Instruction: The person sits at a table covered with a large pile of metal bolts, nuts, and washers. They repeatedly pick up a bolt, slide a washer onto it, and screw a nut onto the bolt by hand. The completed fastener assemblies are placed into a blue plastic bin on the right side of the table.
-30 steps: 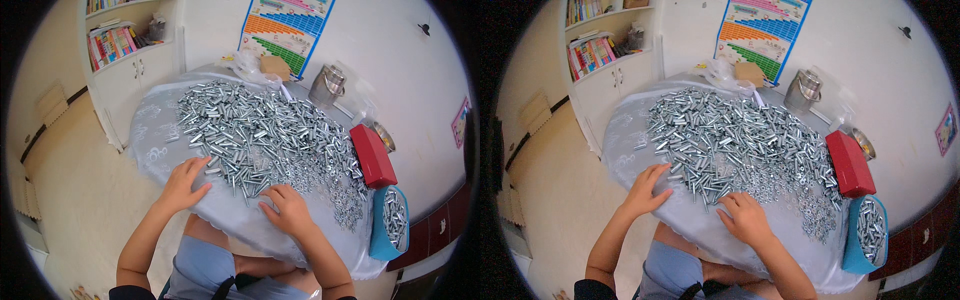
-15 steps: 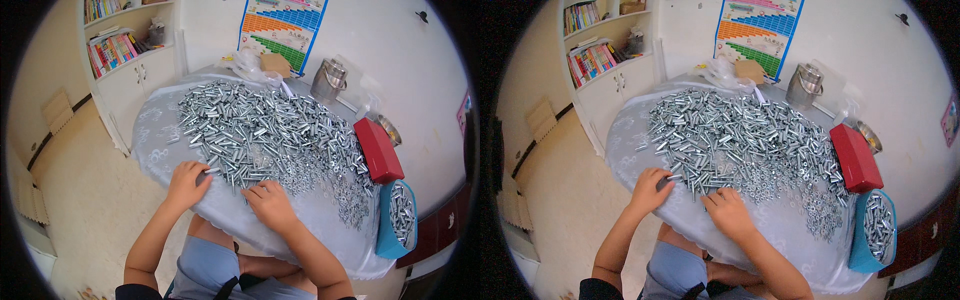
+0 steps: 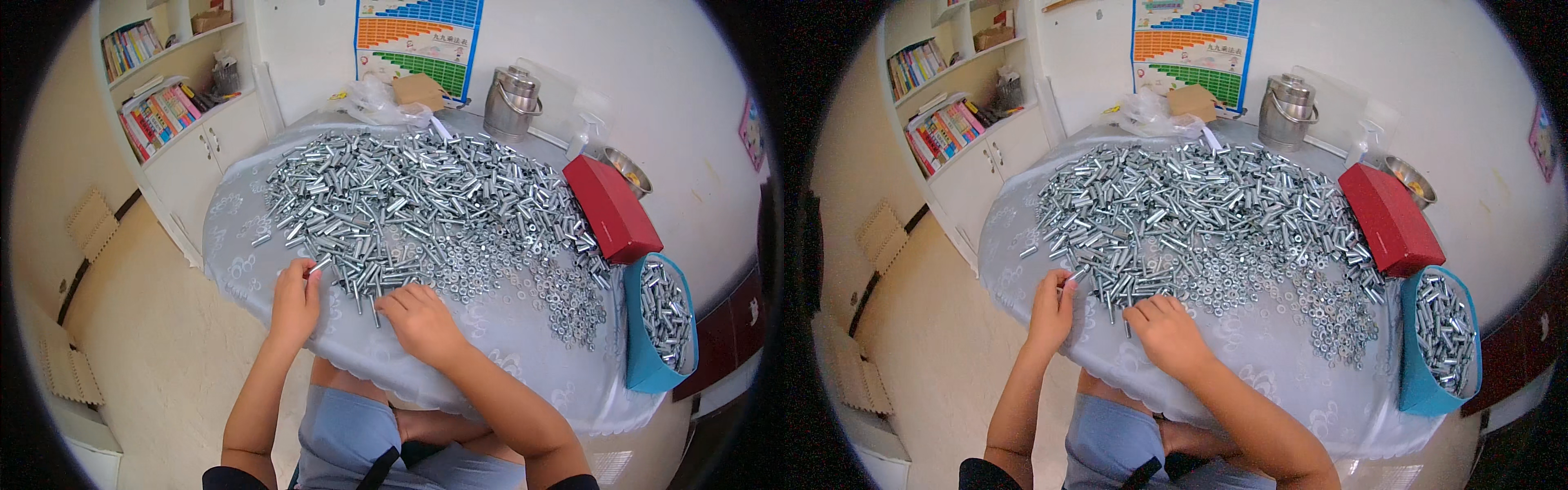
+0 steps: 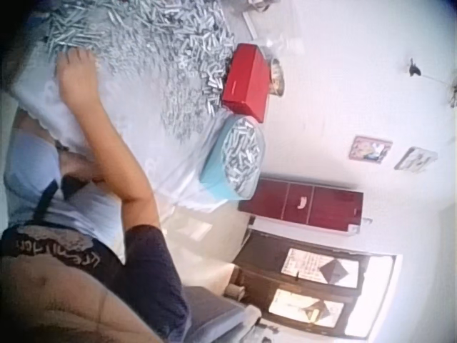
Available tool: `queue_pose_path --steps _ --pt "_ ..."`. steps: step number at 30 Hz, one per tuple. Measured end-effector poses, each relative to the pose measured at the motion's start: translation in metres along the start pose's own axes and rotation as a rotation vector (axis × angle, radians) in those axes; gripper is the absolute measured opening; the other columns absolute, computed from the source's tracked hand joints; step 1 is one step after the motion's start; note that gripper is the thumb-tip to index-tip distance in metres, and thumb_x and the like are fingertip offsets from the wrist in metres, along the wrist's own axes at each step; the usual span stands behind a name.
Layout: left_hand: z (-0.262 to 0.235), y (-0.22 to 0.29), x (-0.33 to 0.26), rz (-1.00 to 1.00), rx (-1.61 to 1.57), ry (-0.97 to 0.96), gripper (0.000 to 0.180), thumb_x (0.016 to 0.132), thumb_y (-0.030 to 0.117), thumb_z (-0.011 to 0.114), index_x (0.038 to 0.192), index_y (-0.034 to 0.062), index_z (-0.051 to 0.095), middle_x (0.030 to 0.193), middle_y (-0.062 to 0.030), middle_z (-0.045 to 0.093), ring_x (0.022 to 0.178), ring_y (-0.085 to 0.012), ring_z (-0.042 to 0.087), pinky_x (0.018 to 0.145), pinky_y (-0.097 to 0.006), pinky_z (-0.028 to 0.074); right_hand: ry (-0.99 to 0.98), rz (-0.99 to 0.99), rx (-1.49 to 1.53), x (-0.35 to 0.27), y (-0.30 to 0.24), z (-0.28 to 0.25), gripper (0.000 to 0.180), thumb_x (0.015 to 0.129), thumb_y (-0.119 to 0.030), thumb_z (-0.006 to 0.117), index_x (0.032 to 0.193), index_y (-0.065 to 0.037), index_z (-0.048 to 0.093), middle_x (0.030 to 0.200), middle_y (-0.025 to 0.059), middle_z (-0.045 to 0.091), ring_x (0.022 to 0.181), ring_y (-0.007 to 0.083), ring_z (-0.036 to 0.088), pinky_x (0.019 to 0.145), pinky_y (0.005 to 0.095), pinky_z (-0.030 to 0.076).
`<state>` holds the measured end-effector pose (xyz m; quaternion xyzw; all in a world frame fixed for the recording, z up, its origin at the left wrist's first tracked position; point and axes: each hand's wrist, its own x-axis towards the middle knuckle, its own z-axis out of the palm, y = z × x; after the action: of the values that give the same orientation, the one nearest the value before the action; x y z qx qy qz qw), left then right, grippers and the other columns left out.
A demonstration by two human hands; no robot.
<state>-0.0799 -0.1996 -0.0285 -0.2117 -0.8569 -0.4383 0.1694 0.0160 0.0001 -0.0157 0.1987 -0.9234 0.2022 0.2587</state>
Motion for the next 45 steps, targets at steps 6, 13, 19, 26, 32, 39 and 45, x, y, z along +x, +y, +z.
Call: queue_pose_path --steps 6,13,19,26,32,39,45 --pt "0.023 0.041 0.009 -0.014 -0.402 -0.171 0.018 0.085 0.011 0.057 0.100 0.0026 0.052 0.089 -0.0072 0.058 0.080 -0.0147 0.054 0.073 -0.027 0.043 0.127 0.485 0.869 -0.009 0.018 -0.062 0.011 0.085 -0.005 0.058 0.095 -0.004 0.058 0.090 0.0037 0.059 0.085 0.0132 0.055 0.077 0.0259 0.044" --pt "0.082 0.131 0.047 -0.040 -0.907 -0.582 0.015 0.086 0.014 0.059 0.096 0.0034 0.055 0.084 -0.0017 0.058 0.078 -0.0103 0.055 0.073 -0.026 0.045 0.211 0.659 1.003 -0.066 0.068 -0.150 0.011 0.085 -0.005 0.059 0.095 -0.002 0.056 0.087 0.0026 0.058 0.083 0.0104 0.054 0.075 0.0235 0.043" --pt "0.121 0.147 0.076 -0.316 -1.597 -0.824 0.014 0.090 0.020 0.053 0.095 0.0068 0.056 0.079 -0.0029 0.057 0.076 -0.0149 0.055 0.075 -0.031 0.047 0.537 0.665 1.226 -0.087 0.078 -0.147 0.012 0.085 -0.008 0.060 0.095 -0.003 0.056 0.082 0.0035 0.058 0.076 0.0127 0.055 0.070 0.0258 0.044" --pt "0.135 0.143 0.059 -0.504 -1.479 -0.830 0.015 0.089 0.023 0.056 0.094 0.0080 0.057 0.092 -0.0052 0.059 0.085 -0.0169 0.057 0.079 -0.034 0.048 0.428 0.562 1.472 -0.086 0.066 -0.141 0.013 0.085 -0.011 0.060 0.095 -0.003 0.055 0.083 0.0050 0.058 0.078 0.0148 0.055 0.073 0.0282 0.044" --pt "0.148 0.135 0.052 -0.530 -1.489 -0.963 0.009 0.087 0.015 0.058 0.090 0.0070 0.058 0.094 -0.0065 0.060 0.089 -0.0165 0.059 0.080 -0.032 0.050 0.453 0.514 1.581 -0.093 0.068 -0.144 0.014 0.086 -0.012 0.059 0.095 -0.003 0.055 0.085 0.0048 0.058 0.081 0.0158 0.055 0.077 0.0294 0.044" --pt "0.153 0.136 0.044 -0.590 -1.463 -1.007 0.017 0.088 0.023 0.058 0.093 0.0065 0.058 0.089 -0.0036 0.060 0.081 -0.0130 0.058 0.077 -0.029 0.052 0.408 0.569 1.402 -0.092 0.070 -0.138 0.014 0.084 -0.009 0.062 0.095 -0.002 0.057 0.087 0.0036 0.058 0.082 0.0140 0.056 0.076 0.0280 0.045" --pt "0.152 0.139 0.043 -0.624 -1.427 -1.009 0.018 0.088 0.024 0.057 0.095 0.0070 0.058 0.089 -0.0019 0.059 0.082 -0.0133 0.057 0.080 -0.030 0.051 0.373 0.604 1.261 -0.089 0.067 -0.138 0.014 0.083 -0.007 0.063 0.095 -0.002 0.058 0.088 0.0027 0.058 0.082 0.0117 0.056 0.076 0.0260 0.045"
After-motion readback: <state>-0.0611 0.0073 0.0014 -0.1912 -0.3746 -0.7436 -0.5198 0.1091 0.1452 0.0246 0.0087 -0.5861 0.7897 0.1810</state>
